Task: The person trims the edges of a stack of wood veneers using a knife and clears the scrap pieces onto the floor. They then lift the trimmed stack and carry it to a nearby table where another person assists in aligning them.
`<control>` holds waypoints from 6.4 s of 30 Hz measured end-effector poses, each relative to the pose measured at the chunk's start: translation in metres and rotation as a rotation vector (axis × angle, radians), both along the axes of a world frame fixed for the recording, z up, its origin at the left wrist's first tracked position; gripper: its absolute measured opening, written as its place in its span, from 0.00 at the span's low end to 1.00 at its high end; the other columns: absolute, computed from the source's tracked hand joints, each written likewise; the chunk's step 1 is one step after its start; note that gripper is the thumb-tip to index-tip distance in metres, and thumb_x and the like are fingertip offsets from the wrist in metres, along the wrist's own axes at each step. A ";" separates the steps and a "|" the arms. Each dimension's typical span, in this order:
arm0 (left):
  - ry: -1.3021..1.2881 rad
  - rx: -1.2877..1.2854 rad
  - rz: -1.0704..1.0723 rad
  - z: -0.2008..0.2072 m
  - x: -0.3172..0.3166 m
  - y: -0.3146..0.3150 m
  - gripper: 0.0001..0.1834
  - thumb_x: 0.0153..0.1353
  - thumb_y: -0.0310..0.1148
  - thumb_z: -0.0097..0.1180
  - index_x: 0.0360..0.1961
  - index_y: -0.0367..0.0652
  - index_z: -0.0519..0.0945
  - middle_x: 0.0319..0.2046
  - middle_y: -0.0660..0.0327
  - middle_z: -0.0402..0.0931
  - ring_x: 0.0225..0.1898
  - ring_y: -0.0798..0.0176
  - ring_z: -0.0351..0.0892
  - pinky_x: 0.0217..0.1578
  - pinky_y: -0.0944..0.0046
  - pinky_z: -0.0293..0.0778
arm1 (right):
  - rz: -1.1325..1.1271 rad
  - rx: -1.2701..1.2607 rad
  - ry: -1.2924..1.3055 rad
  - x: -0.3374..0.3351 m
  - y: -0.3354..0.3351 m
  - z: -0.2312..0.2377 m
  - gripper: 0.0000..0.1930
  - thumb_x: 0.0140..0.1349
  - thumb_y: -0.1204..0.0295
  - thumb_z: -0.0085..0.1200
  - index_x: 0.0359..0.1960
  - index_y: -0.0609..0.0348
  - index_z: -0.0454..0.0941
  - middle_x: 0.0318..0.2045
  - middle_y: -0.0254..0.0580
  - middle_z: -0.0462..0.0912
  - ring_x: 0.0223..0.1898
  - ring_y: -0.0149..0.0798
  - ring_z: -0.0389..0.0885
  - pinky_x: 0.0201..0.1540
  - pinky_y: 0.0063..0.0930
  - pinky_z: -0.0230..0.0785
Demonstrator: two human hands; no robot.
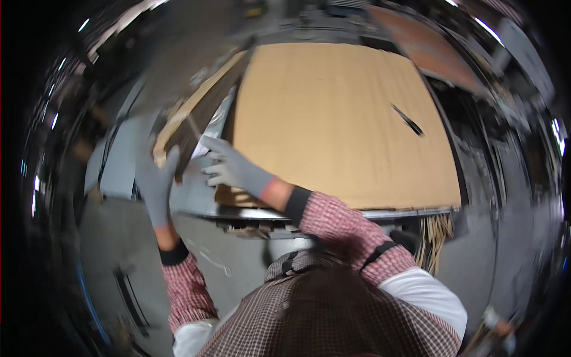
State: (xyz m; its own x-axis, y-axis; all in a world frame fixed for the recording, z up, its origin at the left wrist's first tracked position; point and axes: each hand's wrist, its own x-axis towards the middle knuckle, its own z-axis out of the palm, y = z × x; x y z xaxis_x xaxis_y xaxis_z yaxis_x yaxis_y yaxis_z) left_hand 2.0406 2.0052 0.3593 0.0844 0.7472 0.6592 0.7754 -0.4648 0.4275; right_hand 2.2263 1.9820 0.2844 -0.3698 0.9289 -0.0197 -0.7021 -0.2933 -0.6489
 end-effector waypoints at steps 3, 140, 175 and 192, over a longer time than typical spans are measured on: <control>0.248 0.092 -0.133 -0.011 0.045 -0.064 0.30 0.53 0.36 0.65 0.56 0.35 0.73 0.46 0.49 0.75 0.49 0.52 0.74 0.52 0.59 0.69 | -0.107 0.030 0.138 -0.013 0.017 0.018 0.17 0.64 0.57 0.50 0.45 0.55 0.77 0.37 0.43 0.82 0.39 0.43 0.80 0.45 0.41 0.73; -1.452 -1.721 -1.702 -0.189 0.333 -0.228 0.25 0.66 0.50 0.49 0.50 0.37 0.75 0.44 0.54 0.79 0.45 0.55 0.81 0.48 0.54 0.77 | -1.297 -0.170 -1.637 0.164 -0.352 -0.076 0.48 0.43 0.61 0.71 0.63 0.75 0.60 0.53 0.55 0.75 0.51 0.40 0.77 0.56 0.30 0.67; -1.798 -1.447 -1.522 -0.261 0.127 -0.159 0.60 0.42 0.69 0.64 0.71 0.58 0.48 0.56 0.53 0.67 0.55 0.48 0.71 0.61 0.40 0.65 | -0.740 -0.525 0.087 0.135 -0.267 -0.295 0.32 0.65 0.58 0.53 0.63 0.67 0.58 0.62 0.64 0.61 0.65 0.58 0.61 0.67 0.47 0.53; -1.849 -1.376 -1.515 -0.271 0.107 -0.118 0.59 0.43 0.60 0.66 0.73 0.63 0.44 0.59 0.51 0.63 0.58 0.44 0.67 0.66 0.38 0.54 | -1.016 -0.785 0.127 0.132 -0.219 -0.307 0.33 0.64 0.57 0.51 0.67 0.61 0.58 0.70 0.61 0.48 0.70 0.60 0.47 0.70 0.43 0.43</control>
